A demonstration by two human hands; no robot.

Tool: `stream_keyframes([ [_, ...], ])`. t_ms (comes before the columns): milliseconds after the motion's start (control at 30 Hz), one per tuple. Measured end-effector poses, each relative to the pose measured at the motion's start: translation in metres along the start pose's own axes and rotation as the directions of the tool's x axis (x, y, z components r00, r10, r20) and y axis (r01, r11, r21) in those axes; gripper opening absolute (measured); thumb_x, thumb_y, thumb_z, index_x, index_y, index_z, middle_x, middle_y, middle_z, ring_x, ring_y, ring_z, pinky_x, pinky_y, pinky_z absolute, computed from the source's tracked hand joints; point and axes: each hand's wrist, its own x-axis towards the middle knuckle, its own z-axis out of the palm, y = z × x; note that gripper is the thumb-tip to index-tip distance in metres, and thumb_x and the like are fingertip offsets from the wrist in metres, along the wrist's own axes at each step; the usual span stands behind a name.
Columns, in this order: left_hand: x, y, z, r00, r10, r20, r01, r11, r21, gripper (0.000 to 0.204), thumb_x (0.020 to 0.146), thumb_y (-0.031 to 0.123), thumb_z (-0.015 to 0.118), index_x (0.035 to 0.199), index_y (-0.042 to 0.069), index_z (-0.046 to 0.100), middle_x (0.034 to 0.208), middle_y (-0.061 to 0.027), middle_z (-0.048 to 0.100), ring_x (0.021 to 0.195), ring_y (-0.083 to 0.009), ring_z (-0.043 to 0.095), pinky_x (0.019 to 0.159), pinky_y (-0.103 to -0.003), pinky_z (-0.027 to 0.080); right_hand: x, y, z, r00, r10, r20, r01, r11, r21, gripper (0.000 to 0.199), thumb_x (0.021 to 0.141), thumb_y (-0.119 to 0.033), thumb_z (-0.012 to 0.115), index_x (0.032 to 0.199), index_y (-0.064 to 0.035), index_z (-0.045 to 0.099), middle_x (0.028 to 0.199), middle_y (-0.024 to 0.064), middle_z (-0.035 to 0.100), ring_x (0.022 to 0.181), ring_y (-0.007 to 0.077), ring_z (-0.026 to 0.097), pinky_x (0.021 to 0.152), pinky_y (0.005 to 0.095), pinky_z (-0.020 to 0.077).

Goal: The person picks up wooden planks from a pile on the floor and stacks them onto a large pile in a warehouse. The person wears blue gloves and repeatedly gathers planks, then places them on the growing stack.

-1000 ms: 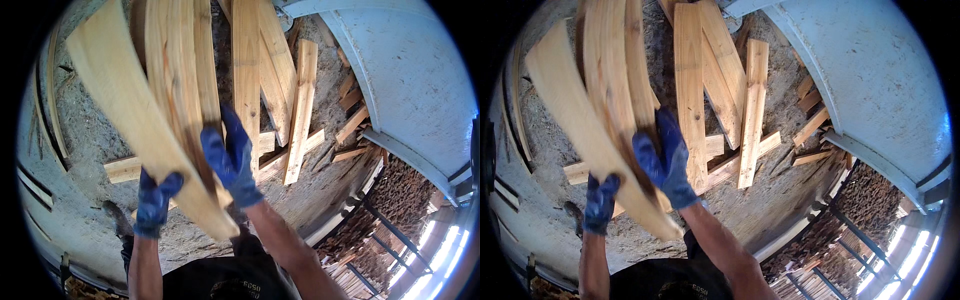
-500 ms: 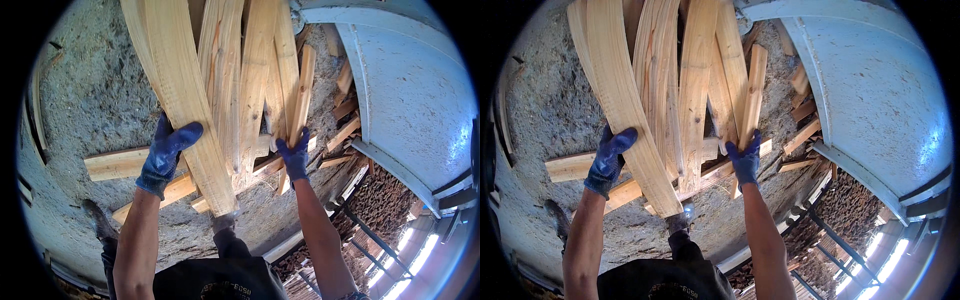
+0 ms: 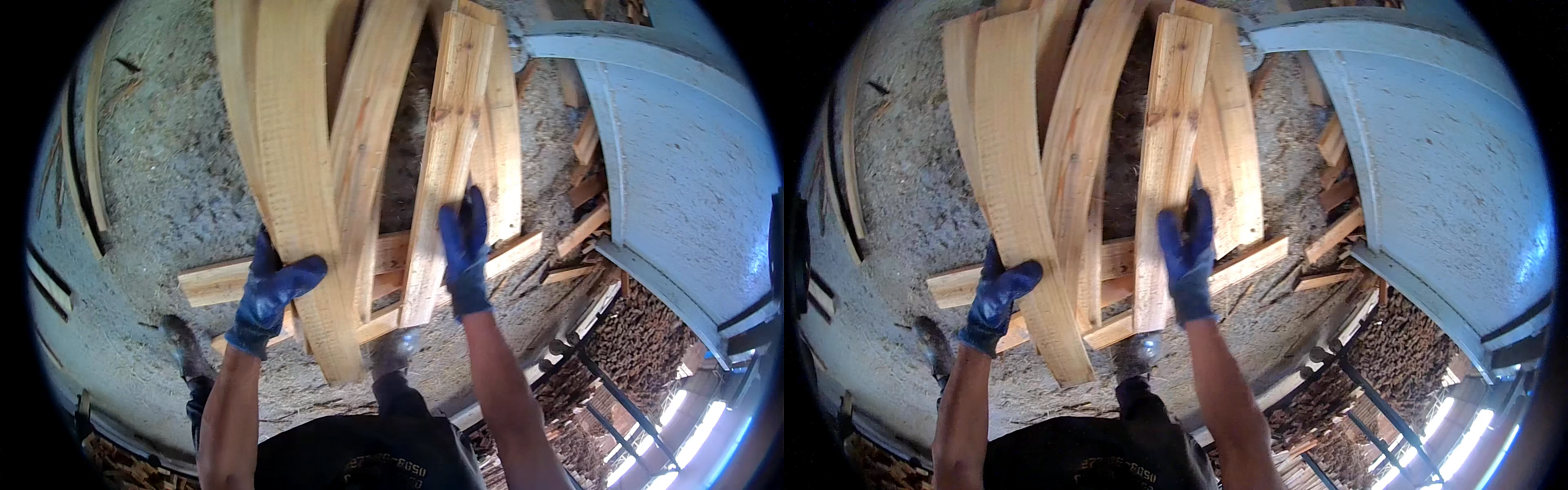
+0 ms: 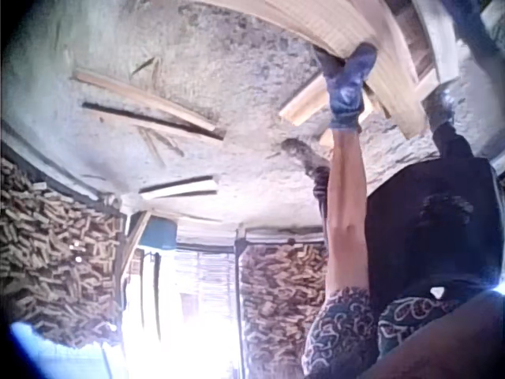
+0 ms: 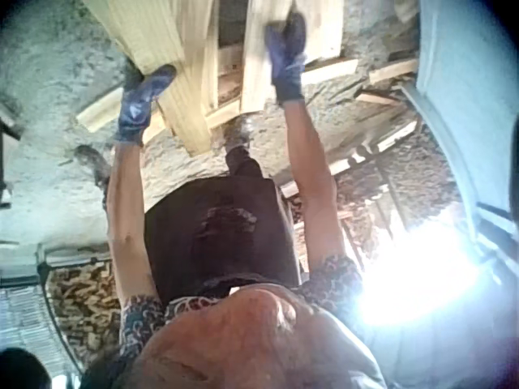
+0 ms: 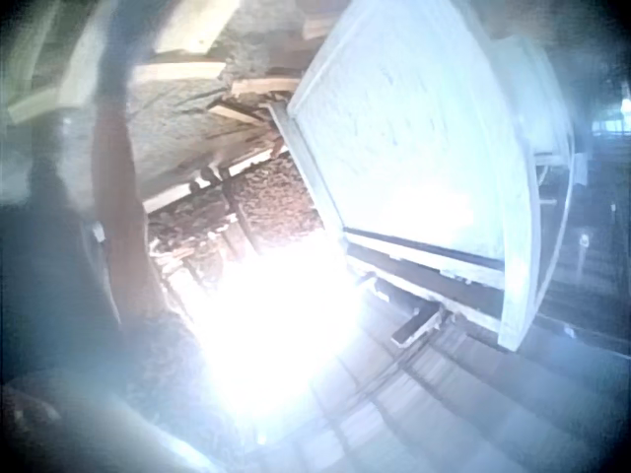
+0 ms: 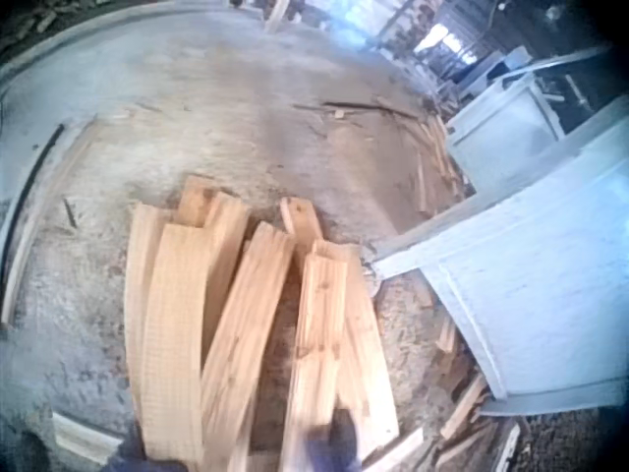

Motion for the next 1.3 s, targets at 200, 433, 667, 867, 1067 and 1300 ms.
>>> stream_keyframes([
  [200, -0.021, 0.008, 0.023, 0.996, 0.083, -0.013, -0.084, 0.987, -0.14, 0.074, 0.074, -0.006, 0.066, 0.14, 0.008, 0.035, 0.11, -0.0043, 0.059, 0.093, -0.0126, 0.058, 0.077, -0.026, 0.052, 0.017, -0.025, 0.0, 0.959, 0.169, 0.228, -0.214, 0.958, 0.189, 0.04, 0.084, -0.015, 0.068, 0.119, -0.0018, 0.053, 0.1, 0.0015, 0.06, 0.091, 0.0081, 0.056, 0.079, 0.0244, 0.0481],
  [433, -0.134, -0.041, 0.007, 0.951, -0.151, -0.269, 0.066, 0.951, -0.302, 0.068, 0.069, -0.011, 0.06, 0.132, 0.006, 0.039, 0.111, -0.0068, 0.057, 0.094, -0.0171, 0.058, 0.077, -0.03, 0.052, -0.049, -0.048, -0.004, 0.813, 0.448, 0.372, -0.503, 0.862, 0.06, 0.039, 0.081, -0.012, 0.068, 0.116, -0.0016, 0.055, 0.088, -0.0024, 0.059, 0.073, 0.0044, 0.053, 0.063, 0.0193, 0.0444],
  [667, -0.2, -0.049, -0.032, 0.9, -0.058, -0.432, 0.051, 0.998, -0.028, 0.068, 0.069, -0.002, 0.068, 0.131, 0.005, 0.041, 0.116, -0.0079, 0.056, 0.101, -0.0197, 0.056, 0.084, -0.034, 0.049, -0.122, -0.046, 0.051, 0.721, 0.448, 0.528, -0.604, 0.78, 0.164, 0.046, 0.077, -0.011, 0.071, 0.118, -0.0007, 0.054, 0.1, 0.0005, 0.059, 0.09, 0.0091, 0.052, 0.081, 0.0256, 0.0441],
  [867, -0.194, -0.011, -0.048, 0.945, -0.084, -0.317, 0.16, 0.962, 0.222, 0.078, 0.065, 0.004, 0.076, 0.133, 0.003, 0.038, 0.119, -0.0084, 0.054, 0.109, -0.0199, 0.052, 0.092, -0.035, 0.045, -0.17, -0.047, 0.04, 0.762, 0.482, 0.433, -0.641, 0.653, 0.403, 0.048, 0.08, -0.014, 0.066, 0.123, -0.0011, 0.051, 0.108, 0.0012, 0.057, 0.095, 0.0098, 0.051, 0.085, 0.0251, 0.0416],
  [1067, -0.128, 0.024, -0.063, 0.968, 0.107, 0.226, -0.223, 0.777, 0.589, 0.085, 0.064, 0.027, 0.083, 0.133, 0.003, 0.04, 0.119, -0.014, 0.056, 0.11, -0.0237, 0.054, 0.093, -0.037, 0.044, -0.218, -0.03, 0.029, 0.702, 0.653, 0.283, -0.651, 0.429, 0.626, 0.049, 0.084, -0.016, 0.063, 0.129, -0.0062, 0.047, 0.089, -0.0041, 0.055, 0.068, 0.0048, 0.048, 0.06, 0.0201, 0.0406],
  [1300, -0.053, 0.052, -0.088, 0.935, -0.047, 0.352, -0.304, 0.409, 0.861, 0.091, 0.058, 0.038, 0.085, 0.131, 0.003, 0.042, 0.114, -0.0166, 0.06, 0.105, -0.0305, 0.059, 0.089, -0.039, 0.047, -0.242, 0.017, 0.093, 0.61, 0.749, 0.26, -0.598, 0.22, 0.771, 0.044, 0.084, -0.023, 0.067, 0.125, -0.0177, 0.049, 0.098, -0.0016, 0.058, 0.081, 0.0092, 0.055, 0.063, 0.026, 0.0451],
])
